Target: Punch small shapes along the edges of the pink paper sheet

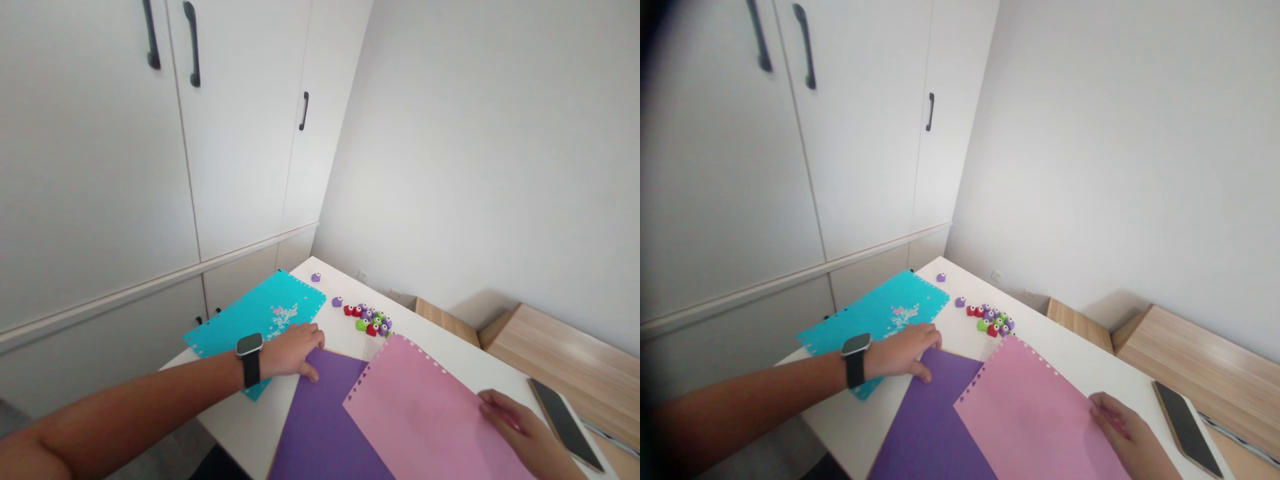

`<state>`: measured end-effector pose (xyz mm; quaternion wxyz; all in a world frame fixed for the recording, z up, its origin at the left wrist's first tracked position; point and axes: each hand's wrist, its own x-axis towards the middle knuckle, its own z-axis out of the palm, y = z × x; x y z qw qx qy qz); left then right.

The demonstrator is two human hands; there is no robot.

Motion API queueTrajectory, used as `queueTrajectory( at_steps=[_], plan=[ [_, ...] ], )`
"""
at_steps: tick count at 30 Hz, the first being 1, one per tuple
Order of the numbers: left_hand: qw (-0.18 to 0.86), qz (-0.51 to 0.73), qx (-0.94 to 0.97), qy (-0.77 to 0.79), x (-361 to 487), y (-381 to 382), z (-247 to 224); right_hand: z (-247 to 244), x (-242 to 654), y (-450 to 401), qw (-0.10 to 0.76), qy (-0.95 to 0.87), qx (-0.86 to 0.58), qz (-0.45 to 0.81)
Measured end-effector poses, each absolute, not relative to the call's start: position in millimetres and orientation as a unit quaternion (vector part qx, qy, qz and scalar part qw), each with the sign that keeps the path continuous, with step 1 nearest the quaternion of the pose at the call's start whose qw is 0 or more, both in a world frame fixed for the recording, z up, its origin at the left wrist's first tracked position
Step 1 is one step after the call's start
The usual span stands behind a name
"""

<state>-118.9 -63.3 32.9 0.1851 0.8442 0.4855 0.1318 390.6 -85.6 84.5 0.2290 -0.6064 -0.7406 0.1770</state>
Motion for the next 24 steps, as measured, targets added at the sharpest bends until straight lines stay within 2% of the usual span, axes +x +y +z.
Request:
queueTrajectory(
  at_steps=[3, 5, 10, 12, 15, 18, 21, 24],
  plan=[
    [0.191, 0.126, 0.855, 0.466, -117, -54, 44, 108, 372, -94, 0.167, -0.749, -0.552, 0.325],
    [0.230, 0.161, 0.853, 0.440, -112, -54, 57, 115, 353, -94, 0.168, -0.754, -0.532, 0.346],
    [0.543, 0.214, 0.743, 0.327, -85, -60, 83, 107, 309, -76, 0.167, -0.765, -0.536, 0.314],
    [0.586, 0.232, 0.704, 0.328, -73, -58, 79, 98, 298, -65, 0.164, -0.762, -0.545, 0.308],
    [0.497, 0.284, 0.720, 0.391, -61, -49, 59, 83, 289, -47, 0.144, -0.778, -0.525, 0.313],
    [0.382, 0.280, 0.763, 0.441, -57, -40, 38, 66, 280, -23, 0.141, -0.793, -0.516, 0.293],
    [0.352, 0.279, 0.765, 0.462, -57, -38, 27, 49, 269, 6, 0.188, -0.774, -0.569, 0.203],
    [0.353, 0.284, 0.766, 0.456, -59, -40, 26, 31, 258, 32, 0.199, -0.767, -0.593, 0.146]
  ],
)
